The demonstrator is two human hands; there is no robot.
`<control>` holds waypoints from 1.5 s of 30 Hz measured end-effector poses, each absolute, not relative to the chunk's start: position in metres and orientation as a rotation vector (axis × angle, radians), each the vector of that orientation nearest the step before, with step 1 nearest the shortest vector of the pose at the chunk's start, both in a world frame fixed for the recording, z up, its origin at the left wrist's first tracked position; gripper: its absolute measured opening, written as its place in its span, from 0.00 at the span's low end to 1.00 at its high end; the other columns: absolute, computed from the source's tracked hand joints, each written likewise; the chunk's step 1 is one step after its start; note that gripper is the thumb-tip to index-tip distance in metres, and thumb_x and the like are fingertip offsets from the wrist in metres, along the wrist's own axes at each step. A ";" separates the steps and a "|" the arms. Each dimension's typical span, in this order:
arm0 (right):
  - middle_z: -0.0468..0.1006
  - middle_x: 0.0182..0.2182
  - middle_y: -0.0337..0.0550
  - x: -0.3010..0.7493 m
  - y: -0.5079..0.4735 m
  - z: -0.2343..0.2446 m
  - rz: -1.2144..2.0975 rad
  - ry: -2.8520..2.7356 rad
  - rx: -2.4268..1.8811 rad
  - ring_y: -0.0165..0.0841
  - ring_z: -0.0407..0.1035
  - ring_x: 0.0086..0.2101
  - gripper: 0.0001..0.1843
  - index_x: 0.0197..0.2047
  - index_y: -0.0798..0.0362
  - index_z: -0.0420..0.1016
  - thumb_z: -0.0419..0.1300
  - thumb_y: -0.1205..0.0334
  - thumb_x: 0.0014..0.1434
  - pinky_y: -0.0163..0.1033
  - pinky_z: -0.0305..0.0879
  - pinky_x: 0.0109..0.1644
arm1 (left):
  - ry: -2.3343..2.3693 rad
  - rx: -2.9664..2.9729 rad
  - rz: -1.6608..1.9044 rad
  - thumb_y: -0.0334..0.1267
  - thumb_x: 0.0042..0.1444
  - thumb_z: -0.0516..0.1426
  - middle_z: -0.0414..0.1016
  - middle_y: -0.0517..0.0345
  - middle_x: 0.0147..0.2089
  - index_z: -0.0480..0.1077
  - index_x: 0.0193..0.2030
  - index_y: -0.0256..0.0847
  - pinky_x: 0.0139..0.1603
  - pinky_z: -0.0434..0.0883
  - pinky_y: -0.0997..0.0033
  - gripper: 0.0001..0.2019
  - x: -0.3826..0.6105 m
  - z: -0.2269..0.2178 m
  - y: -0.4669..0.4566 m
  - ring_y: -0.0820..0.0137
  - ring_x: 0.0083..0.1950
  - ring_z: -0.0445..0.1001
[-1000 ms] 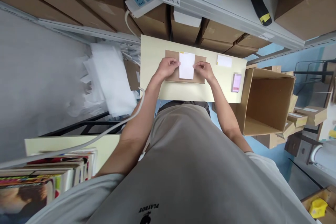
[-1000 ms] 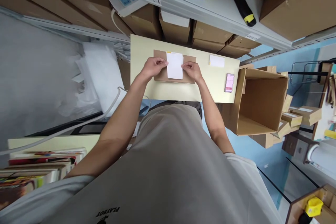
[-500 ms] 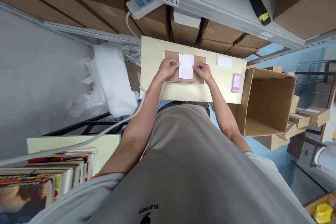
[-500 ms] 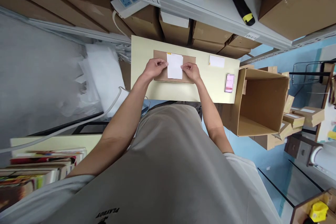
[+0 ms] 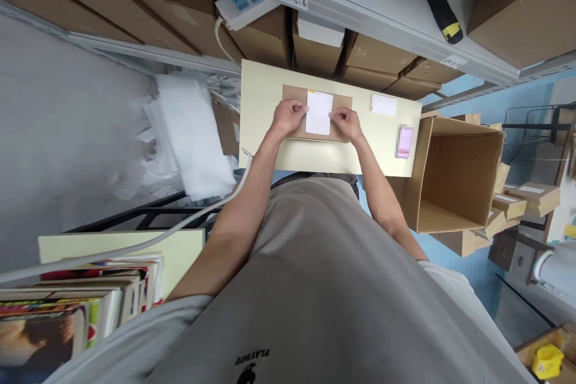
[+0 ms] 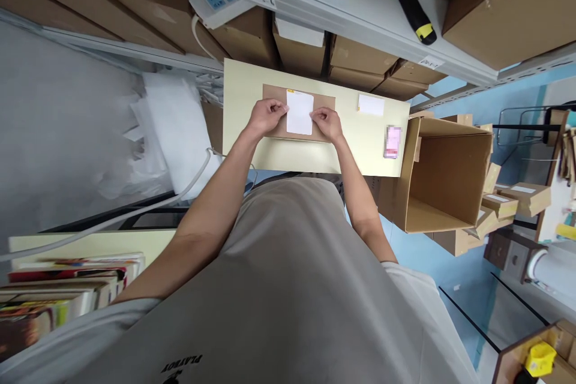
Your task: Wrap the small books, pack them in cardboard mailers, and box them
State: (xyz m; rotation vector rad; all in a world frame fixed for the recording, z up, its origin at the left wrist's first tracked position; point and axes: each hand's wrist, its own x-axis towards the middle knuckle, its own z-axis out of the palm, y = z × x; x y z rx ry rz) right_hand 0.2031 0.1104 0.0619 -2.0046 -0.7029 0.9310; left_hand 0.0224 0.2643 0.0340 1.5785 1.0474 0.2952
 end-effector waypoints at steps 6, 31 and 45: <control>0.87 0.42 0.44 0.205 0.107 0.054 0.912 -0.743 -2.005 0.39 0.77 0.44 0.17 0.38 0.50 0.85 0.73 0.43 0.63 0.45 0.77 0.58 | 1.071 1.603 0.320 0.37 0.62 0.67 0.77 0.57 0.35 0.80 0.36 0.41 0.43 0.65 0.65 0.05 0.025 0.033 0.262 0.65 0.37 0.68; 0.87 0.42 0.44 0.208 0.106 0.036 0.864 -0.738 -1.936 0.38 0.76 0.42 0.16 0.38 0.52 0.87 0.73 0.47 0.66 0.46 0.77 0.57 | 1.086 1.709 0.323 0.41 0.65 0.66 0.80 0.56 0.39 0.82 0.40 0.41 0.46 0.70 0.65 0.06 0.025 0.014 0.263 0.66 0.39 0.72; 0.86 0.43 0.45 0.207 0.105 0.028 0.822 -0.791 -1.941 0.38 0.76 0.41 0.22 0.38 0.50 0.85 0.71 0.38 0.66 0.46 0.77 0.55 | 1.133 1.747 0.376 0.36 0.64 0.66 0.80 0.55 0.41 0.81 0.37 0.41 0.52 0.72 0.65 0.04 0.027 0.022 0.255 0.65 0.41 0.74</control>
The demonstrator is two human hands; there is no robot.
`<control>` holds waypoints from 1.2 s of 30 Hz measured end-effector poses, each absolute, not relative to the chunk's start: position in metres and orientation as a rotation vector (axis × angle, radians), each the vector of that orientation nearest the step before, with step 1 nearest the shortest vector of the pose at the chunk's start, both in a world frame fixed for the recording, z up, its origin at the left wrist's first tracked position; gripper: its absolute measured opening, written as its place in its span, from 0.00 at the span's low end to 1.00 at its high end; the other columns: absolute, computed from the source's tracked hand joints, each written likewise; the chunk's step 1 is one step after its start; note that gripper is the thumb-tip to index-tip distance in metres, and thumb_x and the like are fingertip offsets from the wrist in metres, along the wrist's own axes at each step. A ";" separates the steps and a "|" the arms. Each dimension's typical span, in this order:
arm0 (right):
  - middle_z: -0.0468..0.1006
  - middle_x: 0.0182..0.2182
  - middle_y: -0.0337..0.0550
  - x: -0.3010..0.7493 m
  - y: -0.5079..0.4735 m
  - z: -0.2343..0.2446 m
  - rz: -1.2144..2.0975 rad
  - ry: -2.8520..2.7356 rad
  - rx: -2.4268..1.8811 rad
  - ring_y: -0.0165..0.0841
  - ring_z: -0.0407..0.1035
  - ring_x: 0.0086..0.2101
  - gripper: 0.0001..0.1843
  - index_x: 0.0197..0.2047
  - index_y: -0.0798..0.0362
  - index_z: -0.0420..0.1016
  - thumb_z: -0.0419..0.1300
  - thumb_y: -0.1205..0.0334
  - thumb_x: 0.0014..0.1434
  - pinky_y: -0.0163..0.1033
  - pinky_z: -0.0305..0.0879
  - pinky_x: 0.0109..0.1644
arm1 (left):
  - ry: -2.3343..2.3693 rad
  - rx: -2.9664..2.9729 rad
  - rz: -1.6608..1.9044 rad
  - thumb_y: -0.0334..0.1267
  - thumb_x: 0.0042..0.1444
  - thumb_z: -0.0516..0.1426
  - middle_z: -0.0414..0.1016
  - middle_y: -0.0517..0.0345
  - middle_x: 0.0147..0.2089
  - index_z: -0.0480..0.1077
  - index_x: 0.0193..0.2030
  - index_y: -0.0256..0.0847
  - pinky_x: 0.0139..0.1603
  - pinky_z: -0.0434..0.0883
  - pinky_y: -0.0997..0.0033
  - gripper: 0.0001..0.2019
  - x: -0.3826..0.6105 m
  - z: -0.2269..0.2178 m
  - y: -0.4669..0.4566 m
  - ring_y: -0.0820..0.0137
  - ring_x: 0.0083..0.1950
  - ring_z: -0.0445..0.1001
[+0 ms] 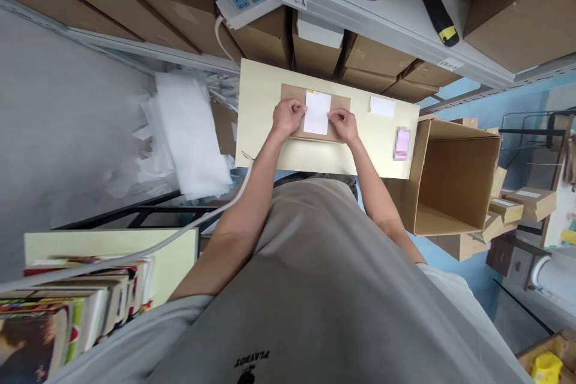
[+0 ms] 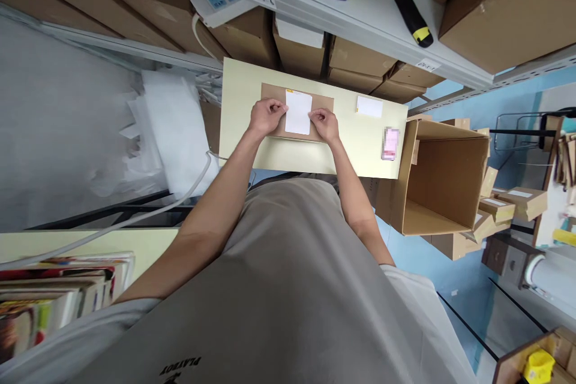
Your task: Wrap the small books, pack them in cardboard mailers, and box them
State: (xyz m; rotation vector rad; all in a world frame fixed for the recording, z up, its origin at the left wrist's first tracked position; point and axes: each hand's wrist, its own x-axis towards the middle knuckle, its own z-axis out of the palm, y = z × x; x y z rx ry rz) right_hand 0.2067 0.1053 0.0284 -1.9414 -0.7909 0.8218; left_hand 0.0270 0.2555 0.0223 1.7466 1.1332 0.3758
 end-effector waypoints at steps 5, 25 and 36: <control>0.86 0.43 0.45 0.204 0.104 0.031 0.808 -0.766 -1.941 0.38 0.76 0.42 0.21 0.38 0.50 0.86 0.73 0.39 0.65 0.46 0.78 0.56 | 1.138 1.759 0.377 0.35 0.65 0.66 0.79 0.55 0.42 0.80 0.38 0.42 0.54 0.72 0.64 0.03 0.026 0.022 0.254 0.64 0.43 0.75; 0.82 0.37 0.40 0.192 0.104 0.047 0.752 -0.792 -2.110 0.37 0.74 0.39 0.17 0.40 0.49 0.85 0.70 0.44 0.69 0.42 0.75 0.54 | 1.105 1.790 0.355 0.37 0.65 0.64 0.79 0.51 0.44 0.79 0.38 0.44 0.58 0.73 0.59 0.04 0.019 0.034 0.247 0.59 0.47 0.76; 0.78 0.33 0.37 0.183 0.108 0.051 0.692 -0.823 -2.178 0.39 0.75 0.42 0.06 0.37 0.47 0.80 0.66 0.60 0.68 0.44 0.74 0.59 | 1.184 1.846 0.405 0.35 0.68 0.62 0.78 0.49 0.46 0.75 0.37 0.47 0.66 0.73 0.52 0.07 0.024 0.038 0.234 0.53 0.55 0.78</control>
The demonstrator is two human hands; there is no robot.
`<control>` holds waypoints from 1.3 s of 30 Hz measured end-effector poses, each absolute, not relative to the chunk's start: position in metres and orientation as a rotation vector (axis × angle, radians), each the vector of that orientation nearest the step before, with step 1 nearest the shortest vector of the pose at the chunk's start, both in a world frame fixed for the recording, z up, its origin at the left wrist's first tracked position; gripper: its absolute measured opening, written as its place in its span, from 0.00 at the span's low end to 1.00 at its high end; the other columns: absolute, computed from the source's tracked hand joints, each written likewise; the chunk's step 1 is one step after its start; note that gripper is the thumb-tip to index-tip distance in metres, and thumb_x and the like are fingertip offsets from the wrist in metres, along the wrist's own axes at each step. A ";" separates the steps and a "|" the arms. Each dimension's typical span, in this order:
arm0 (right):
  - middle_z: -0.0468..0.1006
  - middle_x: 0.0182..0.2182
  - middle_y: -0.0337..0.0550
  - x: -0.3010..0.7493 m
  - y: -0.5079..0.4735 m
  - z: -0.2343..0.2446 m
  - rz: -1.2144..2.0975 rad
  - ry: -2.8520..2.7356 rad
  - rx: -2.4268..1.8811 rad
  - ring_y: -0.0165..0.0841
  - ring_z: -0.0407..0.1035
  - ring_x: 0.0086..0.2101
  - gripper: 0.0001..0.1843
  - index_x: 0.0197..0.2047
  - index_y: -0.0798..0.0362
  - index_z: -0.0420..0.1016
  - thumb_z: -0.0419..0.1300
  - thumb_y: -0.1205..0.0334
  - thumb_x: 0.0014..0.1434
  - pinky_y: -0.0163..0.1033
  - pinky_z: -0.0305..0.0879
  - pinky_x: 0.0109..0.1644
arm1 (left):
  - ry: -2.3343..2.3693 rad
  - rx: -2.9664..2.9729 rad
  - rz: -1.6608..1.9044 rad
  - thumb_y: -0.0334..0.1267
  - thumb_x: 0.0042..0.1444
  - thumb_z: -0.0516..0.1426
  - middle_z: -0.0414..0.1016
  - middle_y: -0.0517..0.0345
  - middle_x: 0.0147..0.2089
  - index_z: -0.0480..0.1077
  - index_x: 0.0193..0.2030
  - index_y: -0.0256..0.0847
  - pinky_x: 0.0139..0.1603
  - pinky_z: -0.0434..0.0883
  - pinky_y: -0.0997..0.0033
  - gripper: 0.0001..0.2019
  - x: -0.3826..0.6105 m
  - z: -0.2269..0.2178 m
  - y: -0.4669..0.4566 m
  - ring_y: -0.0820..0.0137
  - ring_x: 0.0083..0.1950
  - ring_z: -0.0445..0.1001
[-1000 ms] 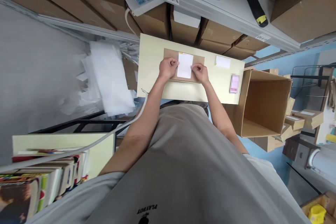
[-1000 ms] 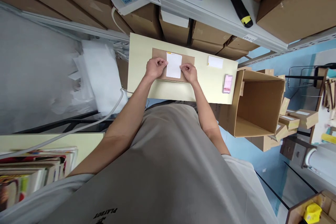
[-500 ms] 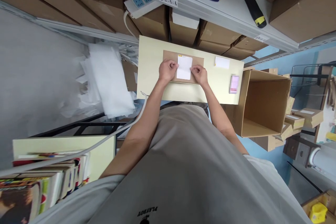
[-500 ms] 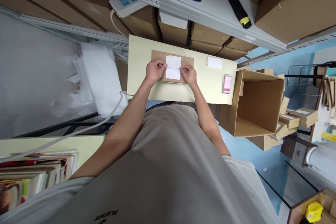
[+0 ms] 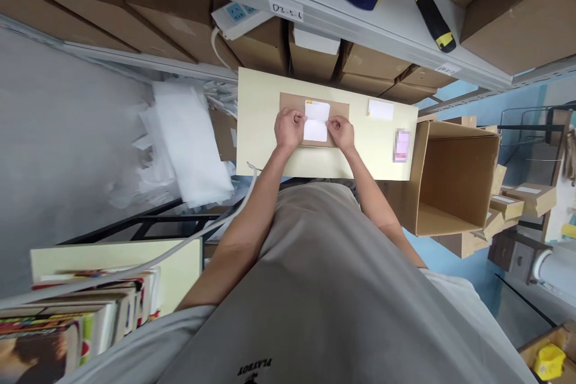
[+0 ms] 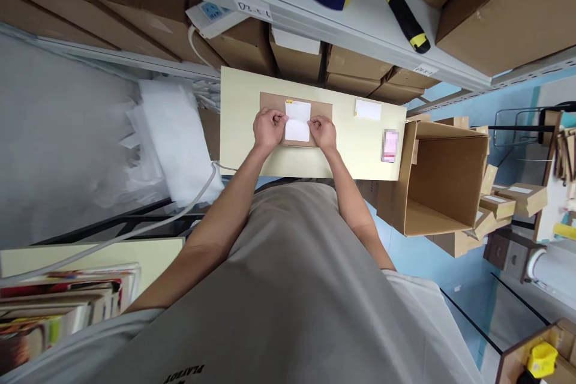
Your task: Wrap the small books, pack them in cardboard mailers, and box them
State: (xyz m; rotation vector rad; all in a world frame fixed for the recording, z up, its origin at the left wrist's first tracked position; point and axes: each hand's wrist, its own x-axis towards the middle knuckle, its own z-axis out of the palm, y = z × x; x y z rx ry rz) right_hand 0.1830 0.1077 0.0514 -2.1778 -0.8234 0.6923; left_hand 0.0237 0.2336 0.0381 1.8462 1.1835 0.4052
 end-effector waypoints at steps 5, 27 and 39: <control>0.77 0.33 0.36 0.178 0.109 0.052 0.687 -0.802 -2.215 0.39 0.75 0.42 0.06 0.37 0.47 0.80 0.71 0.60 0.65 0.44 0.74 0.59 | 1.216 1.859 0.392 0.37 0.71 0.61 0.78 0.47 0.48 0.74 0.39 0.48 0.69 0.72 0.49 0.07 0.025 0.040 0.227 0.50 0.59 0.77; 0.82 0.32 0.36 0.172 0.122 0.034 0.639 -0.577 -2.396 0.43 0.82 0.40 0.16 0.46 0.43 0.72 0.69 0.43 0.73 0.47 0.78 0.52 | 1.410 1.791 0.361 0.46 0.71 0.65 0.76 0.54 0.41 0.71 0.53 0.48 0.61 0.74 0.55 0.11 0.034 0.035 0.223 0.52 0.56 0.79; 0.80 0.67 0.60 0.156 0.135 0.045 0.579 -0.905 -2.447 0.52 0.75 0.68 0.21 0.70 0.49 0.76 0.51 0.54 0.84 0.59 0.67 0.77 | 1.034 1.960 0.264 0.40 0.77 0.52 0.75 0.39 0.76 0.78 0.69 0.50 0.81 0.59 0.37 0.20 0.052 0.050 0.211 0.41 0.80 0.68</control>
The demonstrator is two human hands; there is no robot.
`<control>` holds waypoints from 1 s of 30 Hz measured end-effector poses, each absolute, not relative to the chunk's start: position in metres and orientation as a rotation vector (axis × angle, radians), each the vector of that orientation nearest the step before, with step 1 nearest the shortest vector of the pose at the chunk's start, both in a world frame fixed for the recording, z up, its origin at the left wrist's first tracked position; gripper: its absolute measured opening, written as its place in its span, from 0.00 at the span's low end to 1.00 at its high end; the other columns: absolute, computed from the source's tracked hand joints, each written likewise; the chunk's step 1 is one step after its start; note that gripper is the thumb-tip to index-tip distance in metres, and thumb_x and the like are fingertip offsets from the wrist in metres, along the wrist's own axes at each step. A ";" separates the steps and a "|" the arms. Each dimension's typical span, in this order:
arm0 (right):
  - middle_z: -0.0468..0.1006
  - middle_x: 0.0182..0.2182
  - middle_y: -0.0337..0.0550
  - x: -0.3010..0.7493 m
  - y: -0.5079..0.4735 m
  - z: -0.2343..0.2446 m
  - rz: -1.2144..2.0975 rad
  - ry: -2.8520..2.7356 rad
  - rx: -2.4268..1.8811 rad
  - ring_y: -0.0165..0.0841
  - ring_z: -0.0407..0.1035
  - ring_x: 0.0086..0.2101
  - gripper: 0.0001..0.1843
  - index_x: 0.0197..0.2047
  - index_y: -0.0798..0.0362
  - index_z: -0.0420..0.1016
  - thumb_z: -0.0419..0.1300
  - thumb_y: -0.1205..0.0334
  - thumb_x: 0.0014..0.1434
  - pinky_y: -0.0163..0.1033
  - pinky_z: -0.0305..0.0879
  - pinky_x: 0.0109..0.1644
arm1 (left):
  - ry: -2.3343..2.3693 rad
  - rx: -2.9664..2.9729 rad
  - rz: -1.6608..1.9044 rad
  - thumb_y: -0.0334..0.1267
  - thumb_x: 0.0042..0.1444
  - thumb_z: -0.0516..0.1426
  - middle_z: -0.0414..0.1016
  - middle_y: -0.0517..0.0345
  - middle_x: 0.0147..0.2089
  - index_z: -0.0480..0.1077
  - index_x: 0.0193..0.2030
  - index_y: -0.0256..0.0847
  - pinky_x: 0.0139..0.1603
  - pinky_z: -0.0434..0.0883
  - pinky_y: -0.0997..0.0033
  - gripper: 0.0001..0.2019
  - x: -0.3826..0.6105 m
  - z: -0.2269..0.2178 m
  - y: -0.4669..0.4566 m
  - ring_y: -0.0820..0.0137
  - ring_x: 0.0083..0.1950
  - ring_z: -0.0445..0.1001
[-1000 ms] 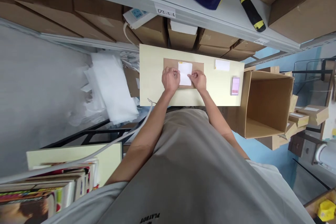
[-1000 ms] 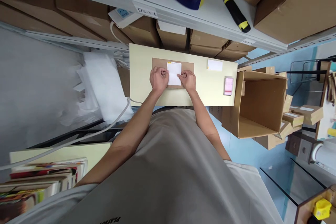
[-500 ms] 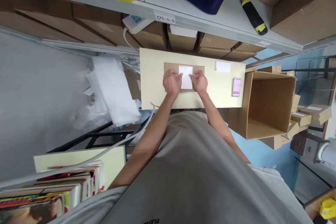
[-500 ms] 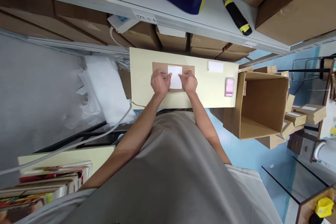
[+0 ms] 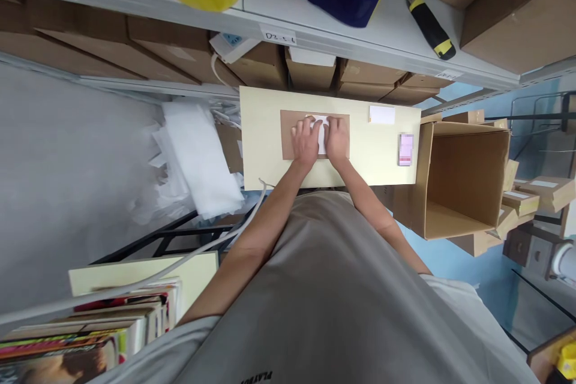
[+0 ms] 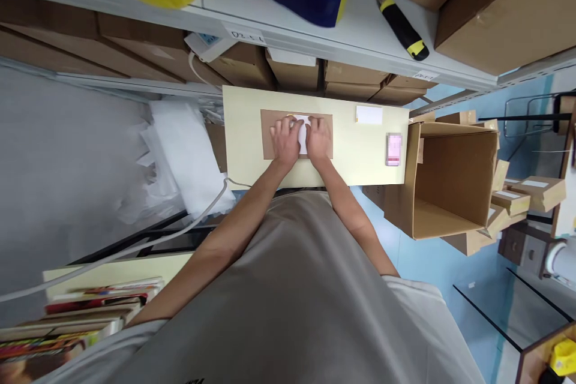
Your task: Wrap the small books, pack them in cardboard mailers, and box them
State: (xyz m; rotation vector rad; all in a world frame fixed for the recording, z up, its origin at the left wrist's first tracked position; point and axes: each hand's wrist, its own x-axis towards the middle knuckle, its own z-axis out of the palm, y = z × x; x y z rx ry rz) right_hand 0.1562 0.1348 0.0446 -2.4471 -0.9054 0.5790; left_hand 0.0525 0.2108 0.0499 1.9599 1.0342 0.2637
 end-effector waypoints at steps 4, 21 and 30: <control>0.68 0.81 0.53 0.151 0.125 0.050 0.632 -1.284 -2.389 0.49 0.62 0.79 0.32 0.82 0.48 0.68 0.44 0.66 0.81 0.60 0.58 0.85 | 0.854 2.058 0.225 0.42 0.79 0.49 0.69 0.48 0.84 0.73 0.78 0.53 0.87 0.50 0.37 0.26 0.044 0.049 0.215 0.49 0.89 0.57; 0.44 0.89 0.54 0.157 0.104 0.052 0.609 -1.695 -2.394 0.49 0.40 0.87 0.43 0.89 0.57 0.52 0.33 0.40 0.84 0.65 0.38 0.90 | 0.633 2.354 0.010 0.47 0.80 0.45 0.49 0.45 0.91 0.53 0.90 0.38 0.91 0.30 0.28 0.36 -0.020 0.040 0.215 0.46 0.94 0.34; 0.42 0.89 0.53 0.133 0.113 0.049 0.562 -1.403 -2.576 0.48 0.39 0.87 0.42 0.90 0.61 0.45 0.32 0.46 0.85 0.66 0.35 0.91 | 0.691 2.367 -0.046 0.62 0.80 0.45 0.43 0.37 0.92 0.48 0.90 0.30 0.90 0.28 0.32 0.45 -0.030 0.043 0.184 0.43 0.93 0.35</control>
